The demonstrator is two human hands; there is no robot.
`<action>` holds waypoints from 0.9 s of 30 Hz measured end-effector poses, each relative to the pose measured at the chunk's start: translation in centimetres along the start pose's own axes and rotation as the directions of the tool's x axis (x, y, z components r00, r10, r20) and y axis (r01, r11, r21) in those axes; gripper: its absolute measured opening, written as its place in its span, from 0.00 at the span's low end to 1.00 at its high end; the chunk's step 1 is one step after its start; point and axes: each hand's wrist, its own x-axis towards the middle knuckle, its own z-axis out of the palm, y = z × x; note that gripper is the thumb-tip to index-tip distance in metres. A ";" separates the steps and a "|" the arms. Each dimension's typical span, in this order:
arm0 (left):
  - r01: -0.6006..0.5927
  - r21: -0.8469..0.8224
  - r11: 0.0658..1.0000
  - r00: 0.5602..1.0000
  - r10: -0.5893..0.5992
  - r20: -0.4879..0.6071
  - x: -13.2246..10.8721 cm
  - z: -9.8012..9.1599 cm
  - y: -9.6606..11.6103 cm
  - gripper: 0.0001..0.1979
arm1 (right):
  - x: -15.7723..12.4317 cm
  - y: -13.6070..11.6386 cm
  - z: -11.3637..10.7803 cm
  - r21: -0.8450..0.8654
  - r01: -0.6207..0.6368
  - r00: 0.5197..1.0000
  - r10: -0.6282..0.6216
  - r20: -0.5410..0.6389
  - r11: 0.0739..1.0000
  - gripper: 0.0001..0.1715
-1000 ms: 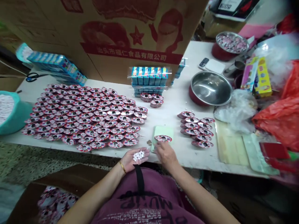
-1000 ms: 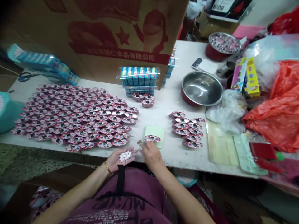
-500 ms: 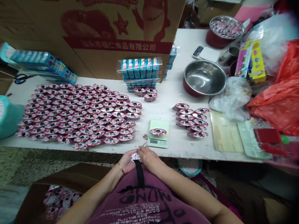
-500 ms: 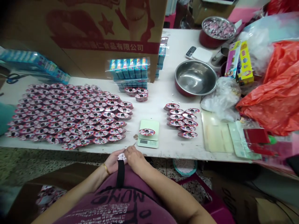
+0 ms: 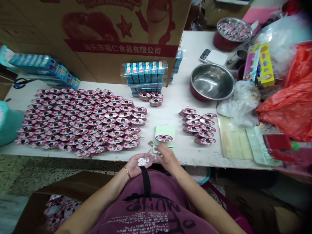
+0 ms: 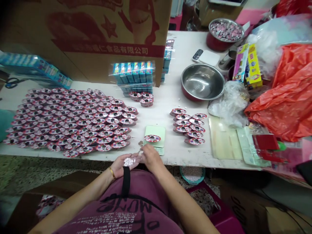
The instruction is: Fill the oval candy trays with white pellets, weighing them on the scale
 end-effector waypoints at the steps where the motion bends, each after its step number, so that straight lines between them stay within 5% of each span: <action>1: 0.008 0.016 1.000 1.000 -0.008 0.009 0.1 0.1 0.2 0.12 | 0.4 0.9 -0.7 -0.019 -0.043 0.998 0.042 -0.053 0.999 0.10; 7: -0.001 0.031 1.000 0.998 -0.001 0.057 0.4 0.6 1.1 0.14 | 2.4 5.1 -2.4 -0.137 -0.173 0.982 0.160 -0.105 0.975 0.12; 12: -0.006 0.037 0.999 1.000 0.006 0.013 0.2 0.7 0.7 0.13 | 1.2 3.7 -2.2 0.003 -0.157 0.963 0.153 -0.224 0.988 0.10; 16: -0.005 0.060 0.998 1.000 0.005 -0.012 0.1 0.1 -0.1 0.11 | -1.1 -0.9 -0.7 0.199 0.060 0.997 -0.067 0.028 0.978 0.08; 20: 0.018 0.098 0.995 1.000 -0.015 -0.027 0.1 -0.9 -0.4 0.12 | -2.6 -3.8 0.8 0.251 0.147 0.949 -0.208 0.237 0.957 0.11; 23: 0.001 0.127 0.992 1.000 0.001 -0.016 0.0 -1.3 -0.2 0.11 | -2.9 -2.8 0.3 0.224 0.106 0.966 -0.153 0.207 0.969 0.12; 27: -0.041 0.160 0.986 0.999 0.043 -0.010 -0.3 -1.6 0.1 0.11 | -2.2 0.8 -2.1 0.166 0.026 1.000 -0.023 -0.021 0.986 0.11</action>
